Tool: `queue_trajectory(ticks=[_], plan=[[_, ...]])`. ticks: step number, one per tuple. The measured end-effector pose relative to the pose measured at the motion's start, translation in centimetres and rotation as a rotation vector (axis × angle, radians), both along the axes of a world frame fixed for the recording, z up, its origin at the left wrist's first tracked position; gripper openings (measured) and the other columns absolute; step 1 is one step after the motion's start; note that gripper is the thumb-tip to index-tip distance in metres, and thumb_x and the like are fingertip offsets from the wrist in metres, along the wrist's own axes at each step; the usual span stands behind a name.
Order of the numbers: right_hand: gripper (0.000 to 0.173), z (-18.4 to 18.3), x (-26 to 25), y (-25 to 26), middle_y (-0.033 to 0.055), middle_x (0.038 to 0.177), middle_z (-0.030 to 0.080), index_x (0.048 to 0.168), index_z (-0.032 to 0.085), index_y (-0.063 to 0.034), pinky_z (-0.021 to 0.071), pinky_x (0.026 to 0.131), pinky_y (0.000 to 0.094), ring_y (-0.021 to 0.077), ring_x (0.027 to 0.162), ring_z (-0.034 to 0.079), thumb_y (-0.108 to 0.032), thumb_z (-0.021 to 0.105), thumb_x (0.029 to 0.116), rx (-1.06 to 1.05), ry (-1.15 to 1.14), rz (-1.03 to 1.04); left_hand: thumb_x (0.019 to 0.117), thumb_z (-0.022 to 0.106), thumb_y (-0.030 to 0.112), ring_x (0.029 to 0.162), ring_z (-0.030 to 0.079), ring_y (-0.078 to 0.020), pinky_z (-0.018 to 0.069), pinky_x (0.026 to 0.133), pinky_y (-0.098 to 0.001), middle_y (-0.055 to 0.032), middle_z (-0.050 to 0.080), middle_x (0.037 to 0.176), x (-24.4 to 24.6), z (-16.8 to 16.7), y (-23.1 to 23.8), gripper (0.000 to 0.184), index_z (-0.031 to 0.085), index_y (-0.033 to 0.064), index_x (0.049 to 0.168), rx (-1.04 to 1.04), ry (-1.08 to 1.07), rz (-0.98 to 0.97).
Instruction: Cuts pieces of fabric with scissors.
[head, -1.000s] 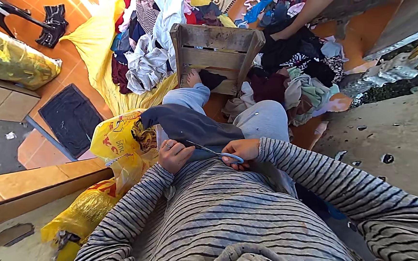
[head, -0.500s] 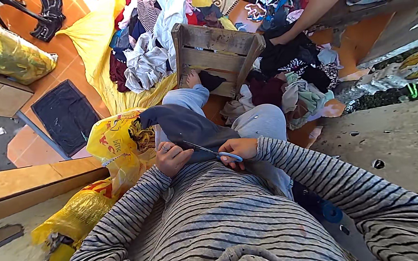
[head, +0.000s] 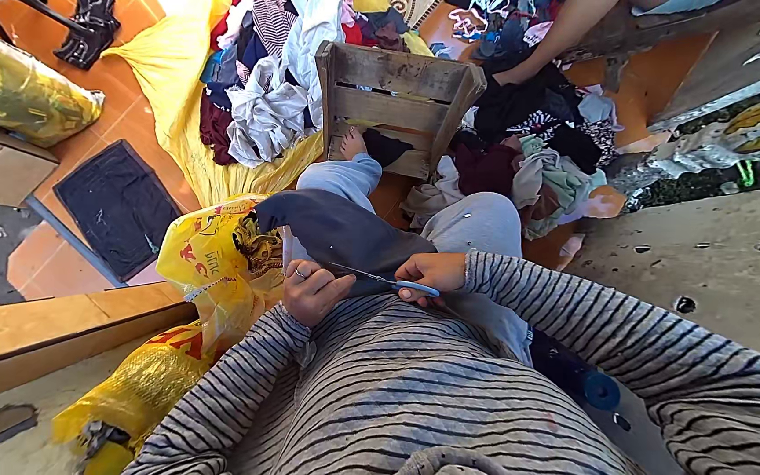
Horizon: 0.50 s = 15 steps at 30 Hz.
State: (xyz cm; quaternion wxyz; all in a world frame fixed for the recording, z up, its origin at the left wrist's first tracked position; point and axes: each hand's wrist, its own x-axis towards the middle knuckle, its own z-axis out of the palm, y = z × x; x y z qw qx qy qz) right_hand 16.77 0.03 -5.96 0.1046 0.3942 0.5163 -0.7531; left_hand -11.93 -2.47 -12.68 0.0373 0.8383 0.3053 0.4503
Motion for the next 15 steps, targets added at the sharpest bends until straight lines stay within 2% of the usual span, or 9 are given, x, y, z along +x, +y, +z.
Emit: queue_trajectory(ticks=[6, 11, 15], plan=[[0.027, -0.3, 0.3, 0.6, -0.0030, 0.059, 0.060, 0.081, 0.061, -0.0054, 0.0388, 0.043, 0.0175, 0.0020, 0.044, 0.050, -0.025, 0.070, 0.0979, 0.031, 0.009, 0.003, 0.1004, 0.066, 0.033, 0.076, 0.051, -0.0174, 0.0388, 0.084, -0.0305, -0.0011, 0.051, 0.067, -0.5, 0.7, 0.0, 0.018, 0.076, 0.0185, 0.097, 0.028, 0.021, 0.006], [0.029, 0.3, -1.1, 0.6, -0.0032, 0.061, 0.059, 0.085, 0.060, -0.0057, 0.0431, 0.046, 0.0178, 0.0029, 0.048, 0.054, -0.028, 0.063, 0.1028, -0.008, 0.002, 0.016, 0.1005, 0.066, 0.032, 0.076, 0.051, -0.0171, 0.0381, 0.085, -0.0308, -0.0005, 0.050, 0.066, -0.7, 1.0, -0.1, 0.017, 0.076, 0.0181, 0.097, 0.041, 0.043, -0.002], [0.030, -0.2, -1.9, 0.9, -0.0034, 0.060, 0.059, 0.083, 0.061, -0.0060, 0.0403, 0.045, 0.0177, 0.0023, 0.046, 0.051, -0.030, 0.064, 0.1018, 0.021, 0.021, 0.026, 0.0999, 0.067, 0.030, 0.075, 0.050, -0.0170, 0.0381, 0.085, -0.0307, -0.0006, 0.049, 0.066, -0.7, 1.0, -0.2, 0.015, 0.075, 0.0181, 0.098, 0.040, 0.040, -0.006]])
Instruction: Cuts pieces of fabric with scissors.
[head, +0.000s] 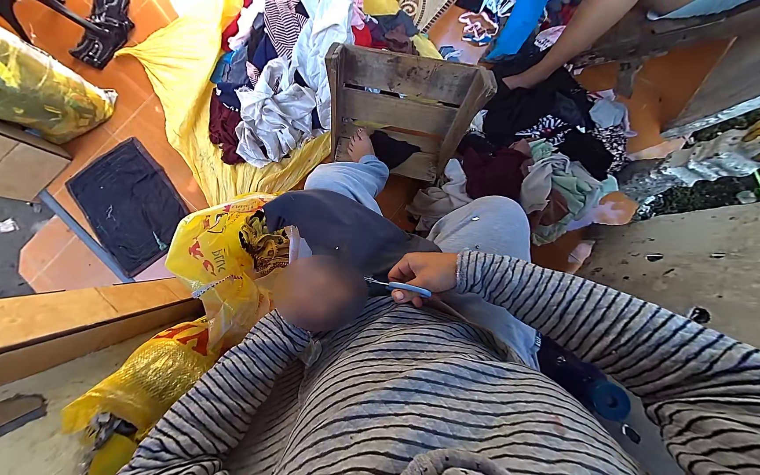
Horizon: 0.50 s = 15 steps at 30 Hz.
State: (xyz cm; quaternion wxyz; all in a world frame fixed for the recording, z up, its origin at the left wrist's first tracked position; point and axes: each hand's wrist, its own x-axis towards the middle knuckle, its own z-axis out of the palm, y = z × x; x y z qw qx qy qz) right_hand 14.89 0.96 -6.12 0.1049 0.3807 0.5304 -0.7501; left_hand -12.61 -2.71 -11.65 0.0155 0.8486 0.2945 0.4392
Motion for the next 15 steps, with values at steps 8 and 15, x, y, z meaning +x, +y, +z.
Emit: queue_trajectory(ticks=[8, 15], plan=[[0.030, 0.4, -1.1, 0.6, -0.0027, 0.062, 0.060, 0.085, 0.062, -0.0049, 0.0408, 0.045, 0.0179, 0.0027, 0.046, 0.052, -0.030, 0.063, 0.1024, -0.009, -0.006, 0.017, 0.0979, 0.070, 0.030, 0.076, 0.050, -0.0166, 0.0378, 0.087, -0.0314, 0.0002, 0.049, 0.066, -0.1, 0.2, -0.3, 0.012, 0.076, 0.0192, 0.097, 0.002, -0.001, 0.002], [0.031, 0.4, -2.2, 1.0, -0.0022, 0.061, 0.059, 0.084, 0.062, -0.0044, 0.0393, 0.044, 0.0173, 0.0023, 0.045, 0.050, -0.029, 0.065, 0.1015, -0.011, 0.001, 0.018, 0.0980, 0.070, 0.030, 0.076, 0.049, -0.0163, 0.0370, 0.087, -0.0313, 0.0000, 0.048, 0.066, -0.3, 0.5, -0.4, 0.013, 0.076, 0.0189, 0.097, 0.010, 0.006, -0.017]])
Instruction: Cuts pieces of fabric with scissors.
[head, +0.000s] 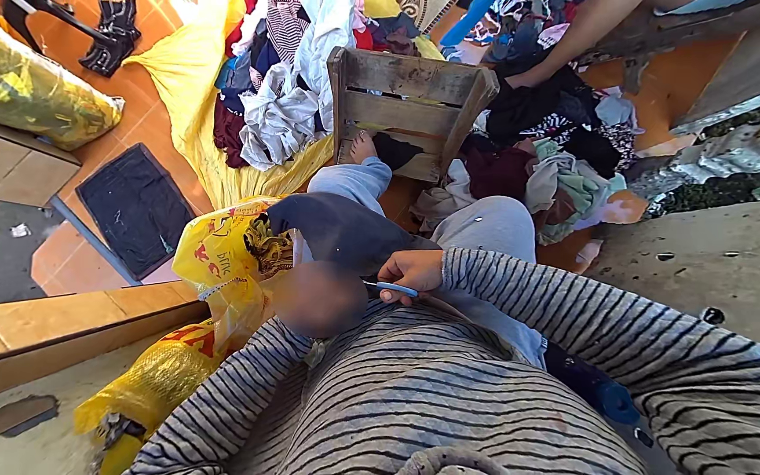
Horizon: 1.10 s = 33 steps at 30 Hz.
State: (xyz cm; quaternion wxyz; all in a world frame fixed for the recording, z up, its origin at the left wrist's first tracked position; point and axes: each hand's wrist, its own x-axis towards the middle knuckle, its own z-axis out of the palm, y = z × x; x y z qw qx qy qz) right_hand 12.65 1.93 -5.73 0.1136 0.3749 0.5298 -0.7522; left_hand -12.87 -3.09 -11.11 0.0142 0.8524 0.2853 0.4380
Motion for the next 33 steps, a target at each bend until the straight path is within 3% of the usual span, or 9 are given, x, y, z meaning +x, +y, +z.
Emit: queue_trajectory(ticks=[10, 14, 17, 19, 20, 23, 25, 28, 33], plan=[[0.032, -0.4, -1.2, -0.1, -0.0012, 0.064, 0.060, 0.087, 0.061, -0.0036, 0.0424, 0.046, 0.0187, 0.0035, 0.048, 0.053, -0.031, 0.061, 0.1036, 0.026, 0.049, 0.028, 0.1008, 0.065, 0.022, 0.083, 0.050, -0.0159, 0.0360, 0.093, -0.0307, 0.0004, 0.050, 0.074, -0.8, 0.4, -1.0, 0.009, 0.073, 0.0194, 0.105, -0.005, 0.074, -0.204], [0.034, -0.6, 1.8, -1.0, -0.0053, 0.069, 0.064, 0.092, 0.060, -0.0105, 0.0509, 0.050, 0.0191, 0.0035, 0.054, 0.061, -0.044, 0.057, 0.1009, -0.027, 0.215, -0.130, 0.0976, 0.067, 0.030, 0.082, 0.058, -0.0230, 0.0444, 0.091, -0.0369, -0.0030, 0.059, 0.074, -5.4, 0.8, 0.9, 0.013, 0.072, 0.0177, 0.094, -0.046, 0.140, 0.138], [0.050, -1.3, 5.0, -2.3, -0.0054, 0.070, 0.068, 0.091, 0.062, -0.0167, 0.0519, 0.048, 0.0199, 0.0051, 0.055, 0.064, -0.066, 0.070, 0.0850, -0.068, 0.329, -0.316, 0.0940, 0.067, 0.025, 0.107, 0.067, -0.0438, 0.0459, 0.098, -0.0623, -0.0216, 0.073, 0.101, -8.2, 3.1, 2.4, 0.024, 0.076, 0.0057, 0.104, -0.682, 0.682, 0.507], [0.057, -1.6, 6.9, -3.3, -0.0053, 0.071, 0.068, 0.091, 0.063, -0.0180, 0.0522, 0.048, 0.0203, 0.0057, 0.055, 0.065, -0.073, 0.072, 0.0790, -0.069, 0.384, -0.422, 0.0975, 0.068, 0.024, 0.135, 0.046, -0.0524, 0.0336, 0.109, -0.0717, -0.0314, 0.052, 0.143, -7.7, 4.4, 4.9, 0.044, 0.063, 0.0019, 0.135, -1.281, 0.990, 0.578], [0.057, -1.8, 7.7, -3.8, -0.0049, 0.071, 0.068, 0.091, 0.064, -0.0181, 0.0527, 0.048, 0.0204, 0.0061, 0.056, 0.065, -0.073, 0.072, 0.0787, -0.066, 0.410, -0.467, 0.0982, 0.067, 0.024, 0.135, 0.047, -0.0504, 0.0369, 0.109, -0.0690, -0.0296, 0.049, 0.147, -7.4, 4.5, 5.3, 0.046, 0.061, 0.0030, 0.139, -1.322, 0.972, 0.556], [0.053, -2.8, 9.8, -5.2, -0.0034, 0.074, 0.069, 0.092, 0.066, -0.0182, 0.0536, 0.049, 0.0211, 0.0072, 0.057, 0.066, -0.070, 0.071, 0.0829, -0.057, 0.527, -0.578, 0.0995, 0.061, 0.021, 0.109, 0.068, -0.0408, 0.0533, 0.094, -0.0575, -0.0225, 0.069, 0.120, -4.9, 4.1, 4.9, 0.029, 0.071, 0.0020, 0.120, -0.839, 0.512, 0.391], [0.051, -3.2, 10.6, -6.2, -0.0030, 0.074, 0.069, 0.093, 0.068, -0.0182, 0.0539, 0.050, 0.0208, 0.0071, 0.058, 0.066, -0.069, 0.069, 0.0853, -0.051, 0.595, -0.633, 0.0991, 0.063, 0.025, 0.110, 0.067, -0.0421, 0.0539, 0.092, -0.0595, -0.0233, 0.067, 0.123, -2.1, 3.8, 6.0, 0.038, 0.066, 0.0016, 0.129, -0.719, 0.371, 0.274], [0.053, -3.4, 11.0, -7.3, -0.0019, 0.073, 0.070, 0.093, 0.068, -0.0169, 0.0537, 0.049, 0.0214, 0.0080, 0.058, 0.066, -0.069, 0.070, 0.0845, -0.038, 0.588, -0.734, 0.0991, 0.067, 0.034, 0.122, 0.059, -0.0444, 0.0497, 0.102, -0.0591, -0.0278, 0.053, 0.139, 1.7, 5.4, 8.8, 0.059, 0.049, 0.0080, 0.150, -0.987, 0.588, 0.155], [0.053, -3.0, 12.7, -9.8, -0.0036, 0.073, 0.070, 0.093, 0.069, -0.0180, 0.0531, 0.048, 0.0203, 0.0063, 0.057, 0.066, -0.070, 0.068, 0.0841, 0.031, 0.581, -0.848, 0.1078, 0.052, 0.020, 0.091, 0.062, -0.0274, 0.0512, 0.087, -0.0454, -0.0215, 0.065, 0.106, 4.0, 10.3, 15.5, 0.032, 0.060, -0.0048, 0.126, -1.402, 0.661, 0.031]])
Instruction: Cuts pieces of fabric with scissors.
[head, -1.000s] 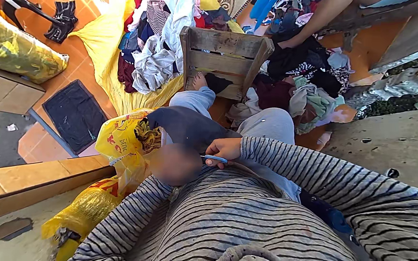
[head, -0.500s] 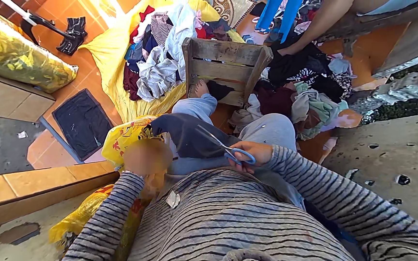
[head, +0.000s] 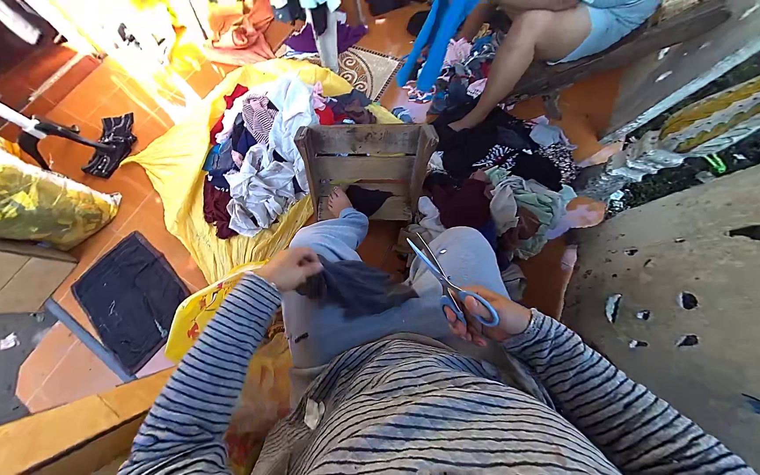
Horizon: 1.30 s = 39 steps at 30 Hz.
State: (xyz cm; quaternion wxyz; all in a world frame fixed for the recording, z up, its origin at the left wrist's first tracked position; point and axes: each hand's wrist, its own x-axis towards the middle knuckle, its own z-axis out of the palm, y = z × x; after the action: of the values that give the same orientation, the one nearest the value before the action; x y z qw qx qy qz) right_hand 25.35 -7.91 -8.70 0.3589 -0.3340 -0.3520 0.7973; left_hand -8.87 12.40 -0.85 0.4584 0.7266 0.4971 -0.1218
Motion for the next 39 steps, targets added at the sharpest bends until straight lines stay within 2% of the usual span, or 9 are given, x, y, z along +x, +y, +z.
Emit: queue_trajectory(ticks=[2, 5, 10, 17, 21, 25, 32, 36, 39], plan=[[0.055, 0.3, 0.9, -1.0, -0.0040, 0.072, 0.069, 0.092, 0.068, -0.0182, 0.0527, 0.048, 0.0201, 0.0062, 0.057, 0.065, -0.073, 0.067, 0.0834, -0.002, -0.017, -0.048, 0.1093, 0.048, 0.024, 0.074, 0.056, -0.0159, 0.0504, 0.072, -0.0364, -0.0135, 0.063, 0.094, -1.3, 0.3, 4.6, 0.032, 0.061, -0.0019, 0.124, 0.019, -0.113, 0.264], [0.058, 0.5, 1.6, -2.0, -0.0039, 0.071, 0.069, 0.091, 0.067, -0.0181, 0.0520, 0.047, 0.0201, 0.0062, 0.056, 0.065, -0.075, 0.067, 0.0816, -0.020, -0.047, -0.108, 0.1082, 0.049, 0.030, 0.082, 0.061, -0.0177, 0.0533, 0.079, -0.0408, -0.0174, 0.065, 0.104, -3.1, 0.7, 13.9, 0.042, 0.058, -0.0062, 0.127, 0.278, -0.296, 0.624], [0.061, 0.7, 1.3, -2.6, -0.0036, 0.070, 0.068, 0.088, 0.066, -0.0172, 0.0507, 0.047, 0.0202, 0.0063, 0.054, 0.064, -0.077, 0.069, 0.0785, -0.057, -0.069, -0.205, 0.1090, 0.046, 0.023, 0.141, 0.045, -0.0270, 0.0406, 0.111, -0.0485, -0.0149, 0.037, 0.160, 0.3, 7.9, 19.5, 0.052, 0.031, 0.0119, 0.158, 0.370, -0.575, 0.767], [0.056, -1.0, 2.3, -3.9, -0.0044, 0.070, 0.068, 0.089, 0.067, -0.0176, 0.0517, 0.048, 0.0202, 0.0057, 0.055, 0.064, -0.073, 0.070, 0.0812, -0.055, -0.036, -0.344, 0.1048, 0.052, 0.012, 0.114, 0.065, -0.0294, 0.0525, 0.097, -0.0496, -0.0210, 0.061, 0.136, 5.2, 1.5, 12.8, 0.036, 0.055, -0.0015, 0.139, 0.281, -0.403, 0.110], [0.033, 0.1, 2.7, -3.0, -0.0051, 0.066, 0.066, 0.090, 0.062, -0.0135, 0.0503, 0.047, 0.0193, 0.0052, 0.051, 0.061, -0.045, 0.057, 0.0983, -0.138, -0.181, -0.564, 0.0982, 0.068, 0.025, 0.132, 0.053, -0.0441, 0.0399, 0.110, -0.0646, -0.0259, 0.057, 0.141, 4.9, -4.3, 6.4, 0.046, 0.061, 0.0038, 0.139, 0.275, 0.085, -0.222], [0.024, 1.0, 4.5, -0.8, -0.0019, 0.069, 0.062, 0.101, 0.061, -0.0028, 0.0465, 0.047, 0.0197, 0.0046, 0.049, 0.053, -0.025, 0.055, 0.1072, -0.371, -0.568, -0.753, 0.0981, 0.067, 0.034, 0.144, 0.039, -0.0471, 0.0289, 0.115, -0.0687, -0.0245, 0.049, 0.151, 3.2, -8.0, 1.6, 0.047, 0.064, 0.0075, 0.137, 0.507, 0.188, -0.104], [0.047, -8.6, 14.0, 2.0, 0.0284, 0.110, 0.067, 0.114, 0.068, 0.0064, 0.0480, 0.093, 0.0592, 0.0408, 0.104, 0.065, -0.037, 0.070, 0.0978, -0.621, -1.182, -0.648, 0.0954, 0.058, 0.030, 0.129, 0.056, -0.0480, 0.0345, 0.114, -0.0611, -0.0255, 0.067, 0.129, 1.7, -11.9, 0.3, 0.040, 0.073, -0.0029, 0.112, 0.839, -0.178, 0.059], [0.051, -13.9, 15.9, 3.2, 0.0341, 0.122, 0.064, 0.112, 0.068, 0.0109, 0.0448, 0.101, 0.0669, 0.0490, 0.121, 0.060, -0.034, 0.075, 0.0898, -0.759, -1.504, -0.505, 0.0947, 0.059, 0.029, 0.124, 0.061, -0.0426, 0.0385, 0.111, -0.0567, -0.0235, 0.070, 0.123, 1.7, -11.8, 0.8, 0.037, 0.074, -0.0022, 0.108, 0.809, -0.128, 0.057], [0.054, -8.8, 18.7, 4.6, 0.0272, 0.164, 0.026, 0.153, 0.037, 0.0057, 0.0265, 0.121, 0.0527, 0.0407, 0.153, 0.026, -0.024, 0.047, 0.1090, -0.938, -1.192, -0.103, 0.0936, 0.059, 0.026, 0.122, 0.061, -0.0431, 0.0384, 0.110, -0.0560, -0.0246, 0.070, 0.120, 2.0, -11.2, 0.9, 0.036, 0.075, -0.0036, 0.106, 0.784, -0.097, 0.029]])
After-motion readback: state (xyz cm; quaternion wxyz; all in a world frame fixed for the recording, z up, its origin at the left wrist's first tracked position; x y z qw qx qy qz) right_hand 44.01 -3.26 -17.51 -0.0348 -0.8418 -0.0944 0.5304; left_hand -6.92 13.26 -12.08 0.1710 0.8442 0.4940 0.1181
